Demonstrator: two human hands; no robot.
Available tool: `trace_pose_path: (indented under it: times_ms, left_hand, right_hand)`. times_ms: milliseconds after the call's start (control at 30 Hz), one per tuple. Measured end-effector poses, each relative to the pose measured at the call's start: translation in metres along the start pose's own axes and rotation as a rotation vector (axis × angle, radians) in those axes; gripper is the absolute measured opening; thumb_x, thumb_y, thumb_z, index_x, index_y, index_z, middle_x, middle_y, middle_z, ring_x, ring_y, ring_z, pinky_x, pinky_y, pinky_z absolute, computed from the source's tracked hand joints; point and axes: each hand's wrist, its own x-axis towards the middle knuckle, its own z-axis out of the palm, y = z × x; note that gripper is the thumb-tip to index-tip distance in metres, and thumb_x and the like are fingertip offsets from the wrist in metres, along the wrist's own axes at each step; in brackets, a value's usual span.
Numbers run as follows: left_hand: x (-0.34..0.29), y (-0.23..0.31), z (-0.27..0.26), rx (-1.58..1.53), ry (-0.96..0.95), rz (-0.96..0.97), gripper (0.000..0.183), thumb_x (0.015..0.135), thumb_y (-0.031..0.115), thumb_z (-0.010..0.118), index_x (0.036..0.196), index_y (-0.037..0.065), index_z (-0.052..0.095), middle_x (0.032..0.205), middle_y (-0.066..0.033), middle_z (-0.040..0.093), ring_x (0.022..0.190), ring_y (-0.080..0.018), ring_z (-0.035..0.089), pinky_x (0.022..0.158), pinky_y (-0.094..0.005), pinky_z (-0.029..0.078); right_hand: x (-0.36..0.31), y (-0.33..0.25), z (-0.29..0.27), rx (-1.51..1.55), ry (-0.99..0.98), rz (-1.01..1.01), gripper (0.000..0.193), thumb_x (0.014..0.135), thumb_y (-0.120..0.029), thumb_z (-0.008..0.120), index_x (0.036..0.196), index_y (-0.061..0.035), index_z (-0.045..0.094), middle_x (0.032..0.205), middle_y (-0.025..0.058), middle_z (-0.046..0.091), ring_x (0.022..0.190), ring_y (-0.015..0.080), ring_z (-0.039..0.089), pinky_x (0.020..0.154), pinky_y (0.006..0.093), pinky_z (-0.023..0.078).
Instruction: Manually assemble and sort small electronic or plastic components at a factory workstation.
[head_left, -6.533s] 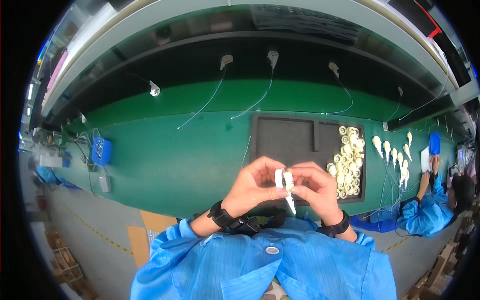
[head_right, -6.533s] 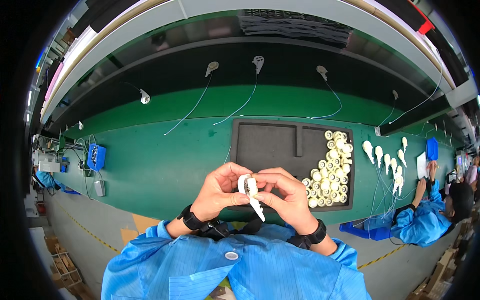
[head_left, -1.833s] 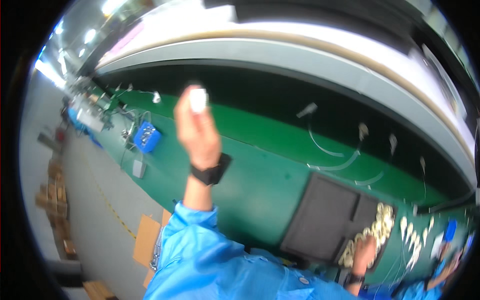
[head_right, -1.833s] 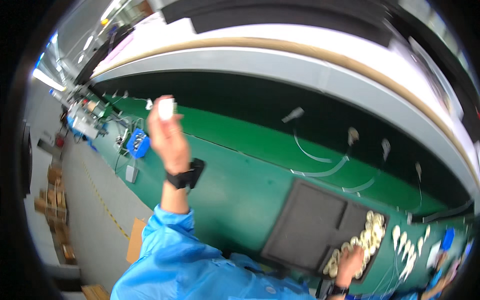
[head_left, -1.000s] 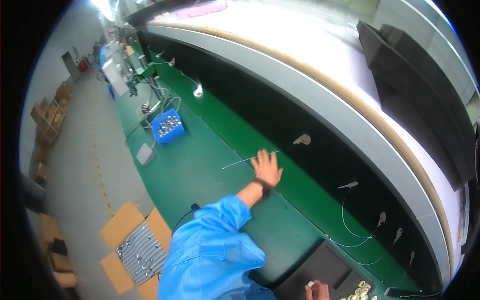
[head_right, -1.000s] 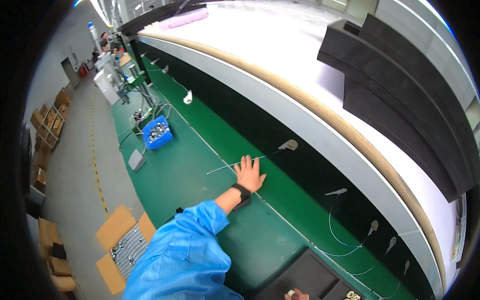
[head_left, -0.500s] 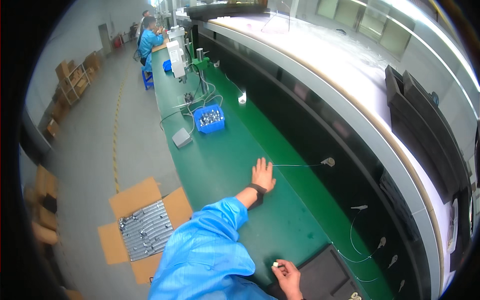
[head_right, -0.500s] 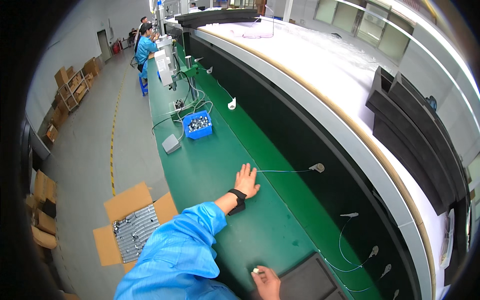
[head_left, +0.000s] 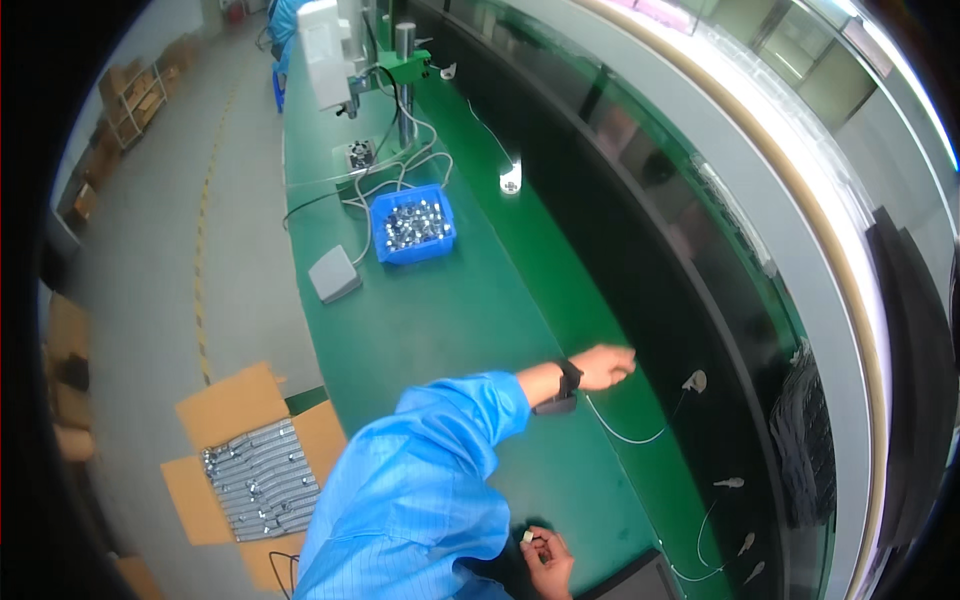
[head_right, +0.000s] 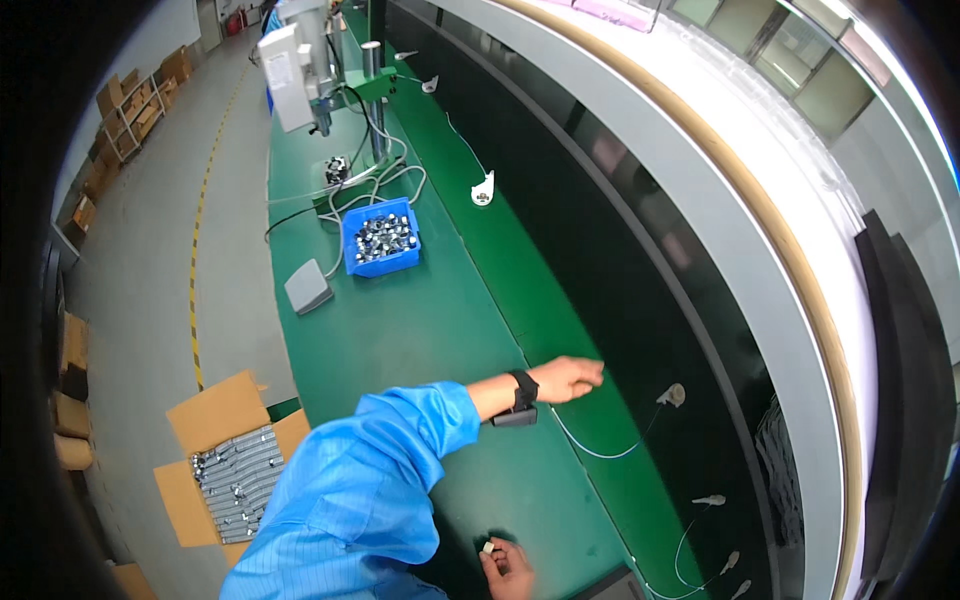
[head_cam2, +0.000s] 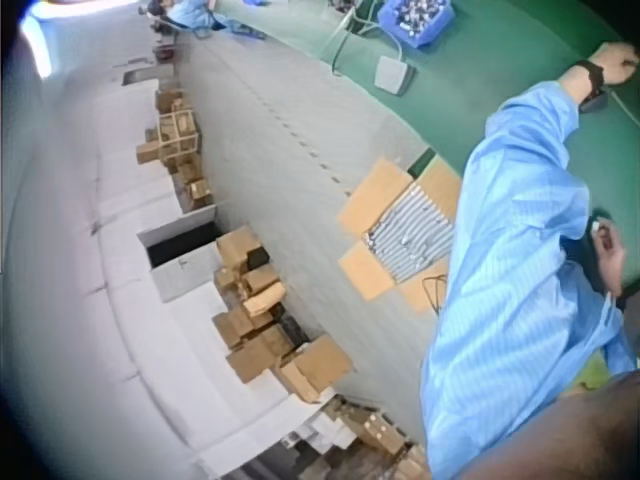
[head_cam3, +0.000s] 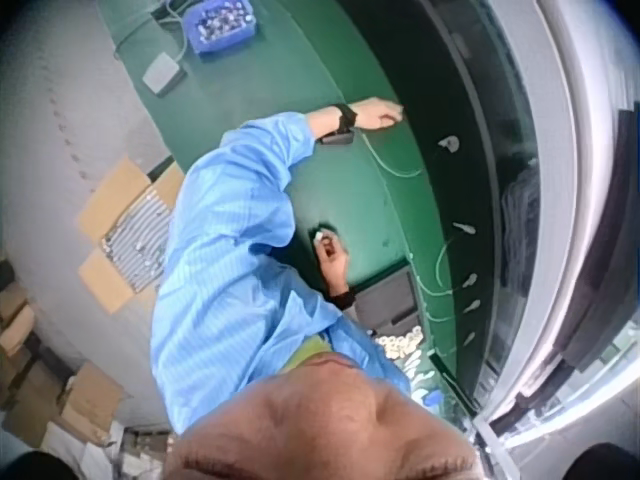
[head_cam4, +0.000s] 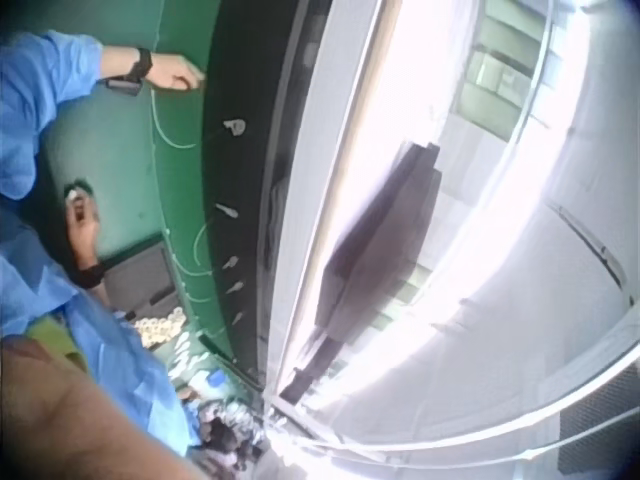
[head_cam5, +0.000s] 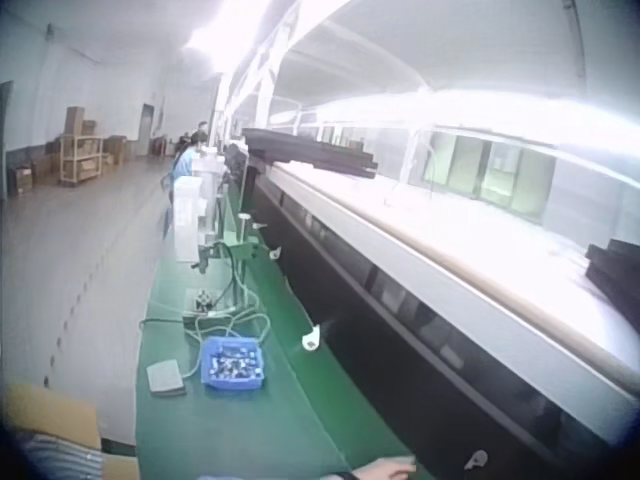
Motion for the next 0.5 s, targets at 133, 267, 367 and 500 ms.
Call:
trace_pose_path:
  times_ms: [133,267,367,500]
  left_hand:
    - [0.044,-0.027,-0.116,0.479,0.756,-0.100,0.026,0.062,0.001,0.057,0.088,-0.003,0.057,0.092,-0.0199,0.054,0.088,-0.0374,0.051,0.077,-0.0489,0.044]
    - [0.058,-0.111,-0.204,0.733,0.919,-0.737,0.058,0.071,0.014,0.070,0.118,-0.007,0.044,0.124,-0.0227,0.044,0.114,-0.0351,0.045,0.094,-0.0426,0.041]
    - [0.056,-0.156,-0.230,0.777,0.931,-0.866,0.082,0.067,0.027,0.080,0.128,-0.006,0.037,0.134,-0.0218,0.037,0.125,-0.0337,0.037,0.098,-0.0433,0.039]
    - [0.066,-0.166,-0.240,0.786,0.784,-0.960,0.058,0.068,0.028,0.080,0.112,0.001,0.054,0.115,-0.0151,0.051,0.117,-0.0345,0.044,0.094,-0.0465,0.041]
  right_hand:
    - [0.008,0.003,0.001,0.030,-0.007,0.023,0.019,0.084,-0.003,0.065,0.102,-0.0038,0.061,0.072,-0.0045,0.051,0.064,0.0038,0.044,0.056,0.0201,0.036]
    - [0.015,0.002,-0.003,0.064,-0.067,0.129,0.022,0.083,-0.004,0.066,0.104,-0.0035,0.060,0.076,-0.0038,0.053,0.068,0.0036,0.047,0.060,0.0192,0.039]
    - [0.018,0.002,-0.004,0.055,-0.077,0.160,0.023,0.083,-0.005,0.068,0.104,-0.0036,0.060,0.078,-0.0028,0.056,0.071,0.0042,0.050,0.063,0.0194,0.041]
    - [0.019,0.014,-0.005,0.097,-0.084,0.161,0.021,0.084,-0.007,0.067,0.104,-0.0042,0.060,0.081,-0.0016,0.058,0.073,0.0059,0.052,0.065,0.0222,0.044]
